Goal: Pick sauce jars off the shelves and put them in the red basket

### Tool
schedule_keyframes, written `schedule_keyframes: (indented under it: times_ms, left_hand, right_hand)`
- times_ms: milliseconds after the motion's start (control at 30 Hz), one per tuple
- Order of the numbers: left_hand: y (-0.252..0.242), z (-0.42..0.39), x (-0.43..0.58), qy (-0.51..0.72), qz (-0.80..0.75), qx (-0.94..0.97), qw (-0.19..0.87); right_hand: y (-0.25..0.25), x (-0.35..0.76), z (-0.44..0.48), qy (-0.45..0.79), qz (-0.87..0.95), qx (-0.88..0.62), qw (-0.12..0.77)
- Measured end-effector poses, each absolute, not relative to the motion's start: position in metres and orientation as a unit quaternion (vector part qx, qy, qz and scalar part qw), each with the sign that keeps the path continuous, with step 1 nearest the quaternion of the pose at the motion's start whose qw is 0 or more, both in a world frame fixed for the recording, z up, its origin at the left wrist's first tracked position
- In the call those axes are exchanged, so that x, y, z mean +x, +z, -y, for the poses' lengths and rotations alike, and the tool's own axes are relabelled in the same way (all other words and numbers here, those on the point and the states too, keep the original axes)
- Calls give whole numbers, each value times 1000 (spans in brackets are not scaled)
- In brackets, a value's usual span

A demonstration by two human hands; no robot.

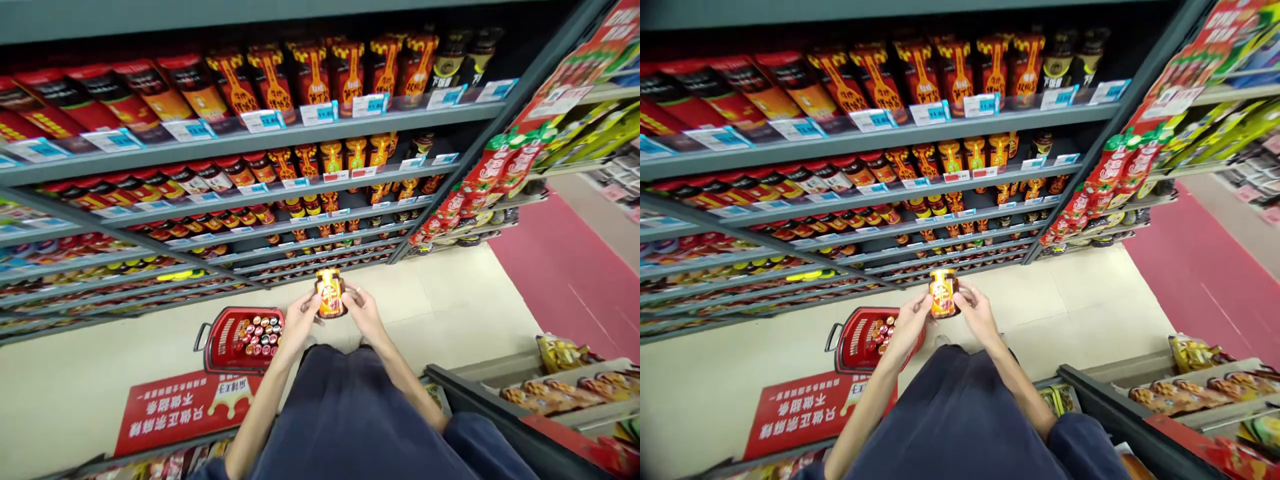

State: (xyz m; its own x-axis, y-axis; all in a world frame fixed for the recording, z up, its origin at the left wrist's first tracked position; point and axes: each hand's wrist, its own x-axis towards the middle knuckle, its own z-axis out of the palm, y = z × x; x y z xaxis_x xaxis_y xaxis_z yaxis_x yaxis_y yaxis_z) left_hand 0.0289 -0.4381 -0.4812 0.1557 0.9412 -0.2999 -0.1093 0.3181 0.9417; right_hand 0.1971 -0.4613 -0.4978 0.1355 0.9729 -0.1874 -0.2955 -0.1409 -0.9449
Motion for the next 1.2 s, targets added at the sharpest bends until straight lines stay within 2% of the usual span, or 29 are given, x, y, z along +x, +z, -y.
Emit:
schedule_keyframes:
  times_ms: [267,467,700,1033,1200]
  left_hand:
    - [-414,422,113,453,-449,486,598]
    - [-411,413,117,446,-402,510,616]
    - [-434,405,110,437,-365,500,652]
    - [-529,419,99,462,-407,453,645]
    - [-543,428,103,482,-415,454,624]
  right_hand:
    - [-441,280,444,489,392,-477,616]
    - [-431,282,452,442,399,-486,640]
    - [-433,271,459,407,393,-519,641]
    - [-533,264,454,441,420,-528,592]
    - [-544,270,452,450,446,-513,578]
